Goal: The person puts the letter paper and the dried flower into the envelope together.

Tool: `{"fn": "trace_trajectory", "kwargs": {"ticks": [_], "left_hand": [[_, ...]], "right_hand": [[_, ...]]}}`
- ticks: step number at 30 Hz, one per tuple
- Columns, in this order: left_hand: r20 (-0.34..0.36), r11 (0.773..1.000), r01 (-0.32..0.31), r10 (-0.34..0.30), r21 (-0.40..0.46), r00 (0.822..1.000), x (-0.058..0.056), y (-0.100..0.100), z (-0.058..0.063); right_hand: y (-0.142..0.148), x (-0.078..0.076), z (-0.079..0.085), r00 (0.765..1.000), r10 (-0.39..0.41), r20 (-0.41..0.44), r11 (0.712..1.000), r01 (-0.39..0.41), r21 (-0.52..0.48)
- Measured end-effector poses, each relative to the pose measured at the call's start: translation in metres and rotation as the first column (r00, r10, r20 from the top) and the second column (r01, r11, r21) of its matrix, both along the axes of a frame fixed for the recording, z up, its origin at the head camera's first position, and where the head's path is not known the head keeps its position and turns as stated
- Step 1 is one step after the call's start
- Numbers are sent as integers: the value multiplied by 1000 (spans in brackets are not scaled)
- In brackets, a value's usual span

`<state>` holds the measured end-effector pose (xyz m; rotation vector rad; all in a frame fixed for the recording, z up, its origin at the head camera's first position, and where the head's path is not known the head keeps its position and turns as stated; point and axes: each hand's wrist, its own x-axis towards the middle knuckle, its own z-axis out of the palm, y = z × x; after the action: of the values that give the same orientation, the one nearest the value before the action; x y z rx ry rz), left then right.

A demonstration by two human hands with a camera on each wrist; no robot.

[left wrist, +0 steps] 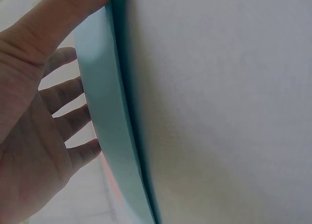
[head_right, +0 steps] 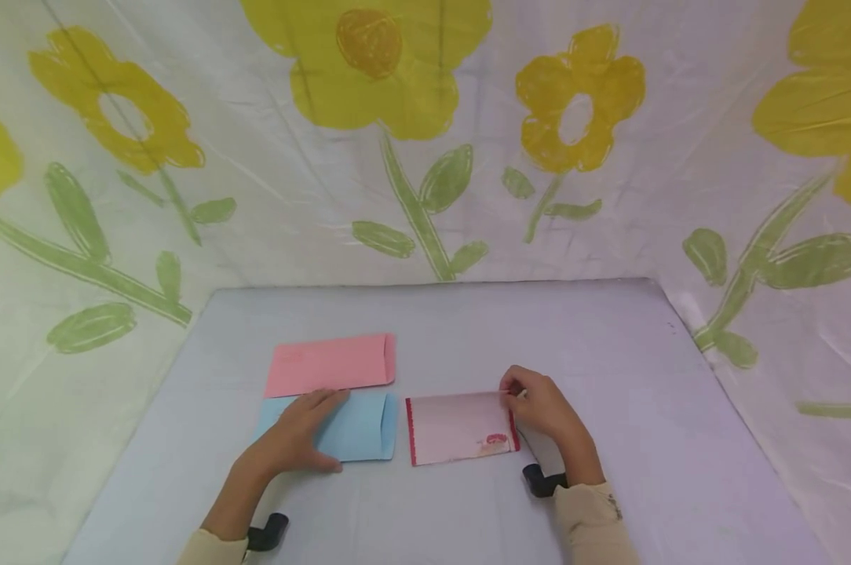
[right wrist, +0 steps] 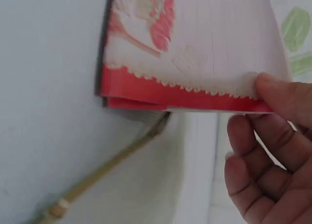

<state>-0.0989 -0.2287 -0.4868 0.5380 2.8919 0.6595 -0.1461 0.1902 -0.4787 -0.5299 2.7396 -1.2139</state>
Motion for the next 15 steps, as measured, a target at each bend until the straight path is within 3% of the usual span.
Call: {"fn": "trace_trajectory", "kwargs": {"ticks": [11, 15], "left_hand": [[3, 1000, 2, -2, 12, 1000, 0, 0, 1], [-1, 1000, 2, -2, 19, 1000, 1, 0, 1]], "right_hand": [[-2, -5, 8, 999, 13, 36, 986, -7, -168], [-10, -5, 9, 999, -14, 51, 978, 24, -209]]}}
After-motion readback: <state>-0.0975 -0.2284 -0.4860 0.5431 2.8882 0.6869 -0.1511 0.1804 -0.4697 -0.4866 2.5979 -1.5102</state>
